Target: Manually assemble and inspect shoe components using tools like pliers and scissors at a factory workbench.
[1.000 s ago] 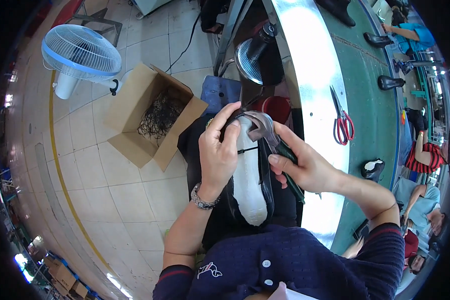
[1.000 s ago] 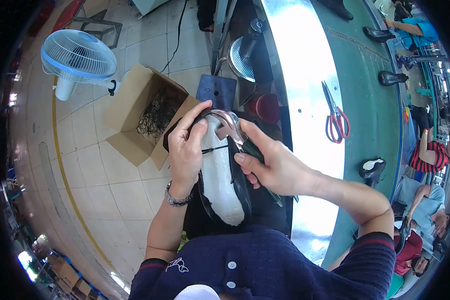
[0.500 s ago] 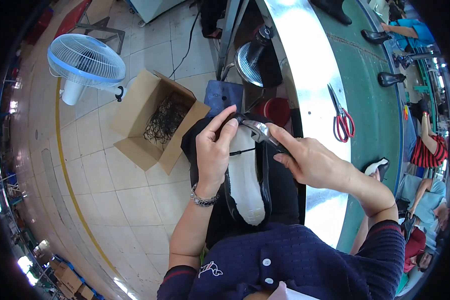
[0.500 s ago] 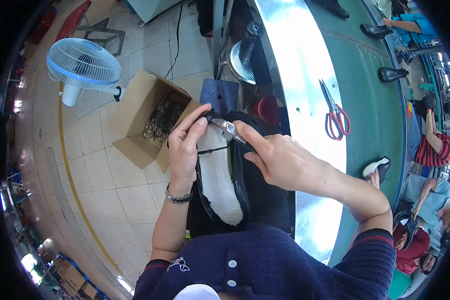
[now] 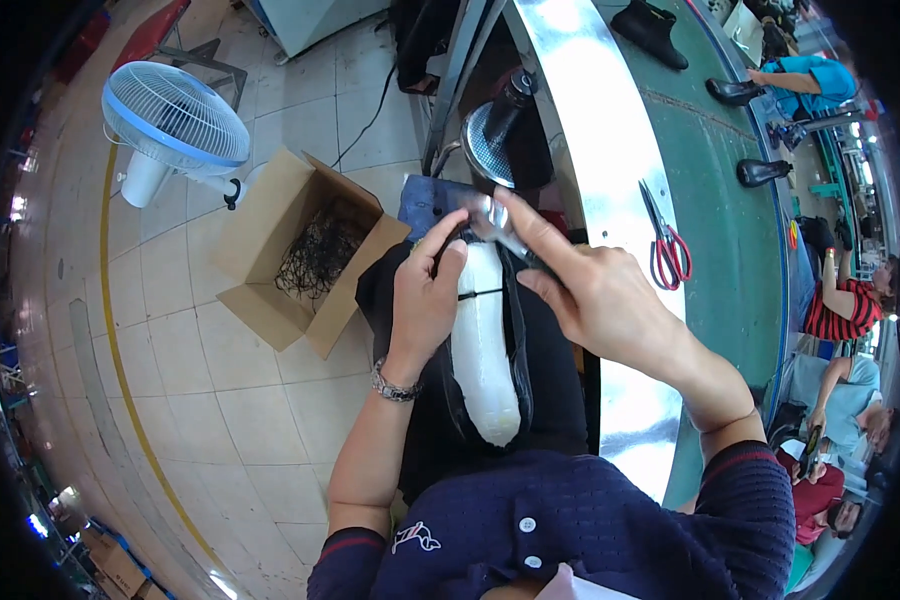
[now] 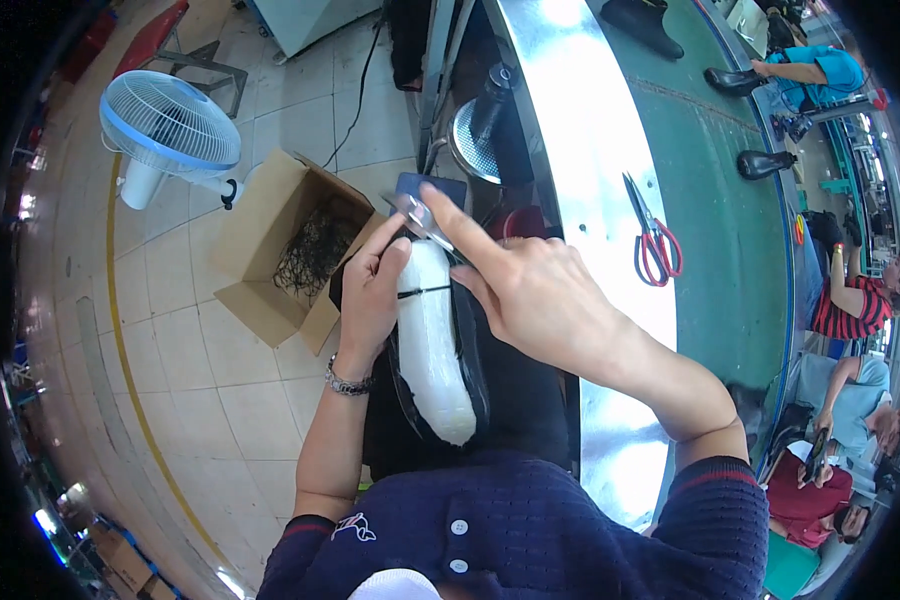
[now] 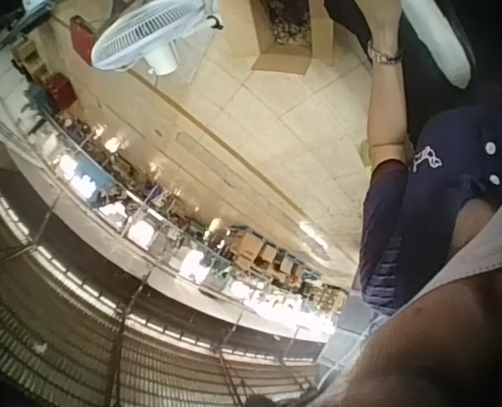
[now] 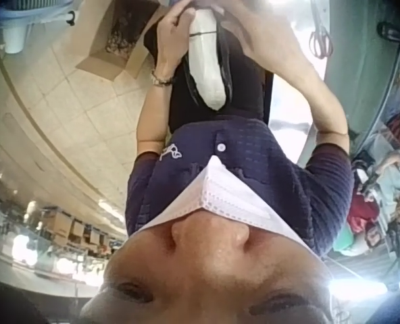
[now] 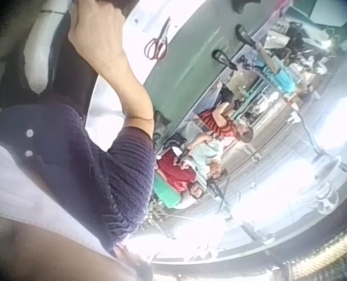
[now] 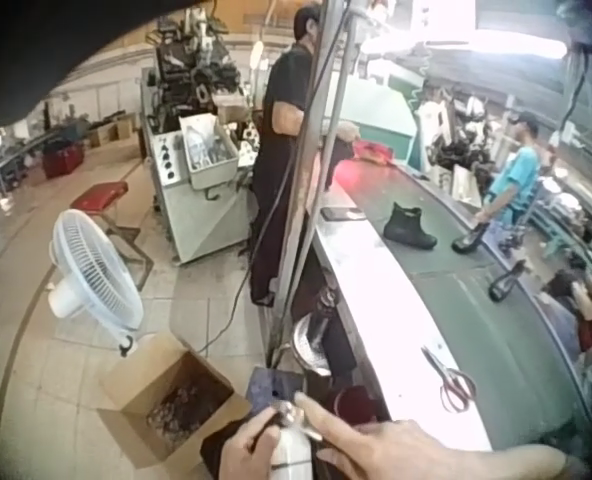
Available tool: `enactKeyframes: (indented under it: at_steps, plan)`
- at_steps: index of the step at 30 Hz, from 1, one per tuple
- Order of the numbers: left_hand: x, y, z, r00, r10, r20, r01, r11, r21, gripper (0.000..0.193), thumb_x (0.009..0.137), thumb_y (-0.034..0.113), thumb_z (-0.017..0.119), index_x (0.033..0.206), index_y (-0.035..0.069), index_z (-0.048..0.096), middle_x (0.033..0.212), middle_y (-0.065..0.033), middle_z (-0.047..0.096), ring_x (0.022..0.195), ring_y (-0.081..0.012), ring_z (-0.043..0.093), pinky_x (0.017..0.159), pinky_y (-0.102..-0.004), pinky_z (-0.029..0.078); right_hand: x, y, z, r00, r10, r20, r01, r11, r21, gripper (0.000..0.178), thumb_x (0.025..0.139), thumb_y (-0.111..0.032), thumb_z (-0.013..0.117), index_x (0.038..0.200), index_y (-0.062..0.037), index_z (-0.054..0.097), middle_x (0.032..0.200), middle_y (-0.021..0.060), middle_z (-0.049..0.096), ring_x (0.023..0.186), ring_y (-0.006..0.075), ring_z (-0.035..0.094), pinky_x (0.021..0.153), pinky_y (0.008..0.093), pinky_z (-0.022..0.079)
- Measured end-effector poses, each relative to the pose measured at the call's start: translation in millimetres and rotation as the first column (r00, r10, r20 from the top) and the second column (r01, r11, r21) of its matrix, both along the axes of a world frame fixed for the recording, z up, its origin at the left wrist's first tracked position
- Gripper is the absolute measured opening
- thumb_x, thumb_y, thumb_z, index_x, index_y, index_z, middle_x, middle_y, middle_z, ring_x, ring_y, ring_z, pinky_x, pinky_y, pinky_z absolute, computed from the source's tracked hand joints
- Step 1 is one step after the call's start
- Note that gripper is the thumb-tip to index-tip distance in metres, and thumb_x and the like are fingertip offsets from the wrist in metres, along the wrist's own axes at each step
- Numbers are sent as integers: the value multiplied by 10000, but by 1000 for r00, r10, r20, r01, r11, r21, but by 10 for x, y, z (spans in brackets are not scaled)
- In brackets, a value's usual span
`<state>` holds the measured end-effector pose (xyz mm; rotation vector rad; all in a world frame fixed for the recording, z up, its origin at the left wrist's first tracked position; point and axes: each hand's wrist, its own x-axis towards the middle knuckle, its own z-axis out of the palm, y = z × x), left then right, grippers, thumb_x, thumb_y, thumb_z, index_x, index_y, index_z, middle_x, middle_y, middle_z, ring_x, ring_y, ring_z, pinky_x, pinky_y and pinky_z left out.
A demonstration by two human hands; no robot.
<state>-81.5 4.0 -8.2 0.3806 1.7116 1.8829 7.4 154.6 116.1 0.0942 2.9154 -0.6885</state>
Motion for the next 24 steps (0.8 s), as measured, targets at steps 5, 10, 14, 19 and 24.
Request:
enactKeyframes:
  at_steps: [5,10,14,19,24]
  plan:
    - [-12,73,0,1000,7,0,-7,1000,13,345,937,145,530,1248,15,603,817,-22,611,704,-55,500,631,-220,419,148,-112,-393,992,-124,34,120,987,103,746,915,-120,584,1533,-119,166,586,165,607,488,298,622,482,394,505]
    - [-64,14,-52,1000,9,27,-9,1000,-4,377,921,131,528,1262,-17,584,862,-28,623,728,-61,517,667,-221,434,37,-108,-78,999,-40,-3,40,999,-17,729,926,-134,576,1530,-138,170,605,161,602,508,310,614,512,418,488]
    - [-36,28,65,996,-80,39,80,997,13,405,923,109,513,1310,-3,559,929,-35,622,763,-69,521,707,-211,434,81,-100,-422,994,-108,11,108,993,56,713,919,-141,585,1523,-143,207,618,159,605,501,308,610,520,403,492]
    - [4,-218,47,999,-28,42,20,985,170,559,926,151,585,1425,-26,405,1408,-174,461,1231,-187,486,1024,-286,375,456,15,-365,955,-296,-22,282,930,-237,689,898,-117,597,1492,-190,255,725,221,656,628,426,633,608,475,508]
    - [313,-348,162,995,-38,-96,37,999,-18,637,919,208,631,1461,10,360,1505,-180,365,1377,-273,377,1121,-366,286,1516,395,-1099,711,-703,-21,701,705,105,643,919,-220,616,1491,-194,323,866,219,641,711,352,648,649,429,500]
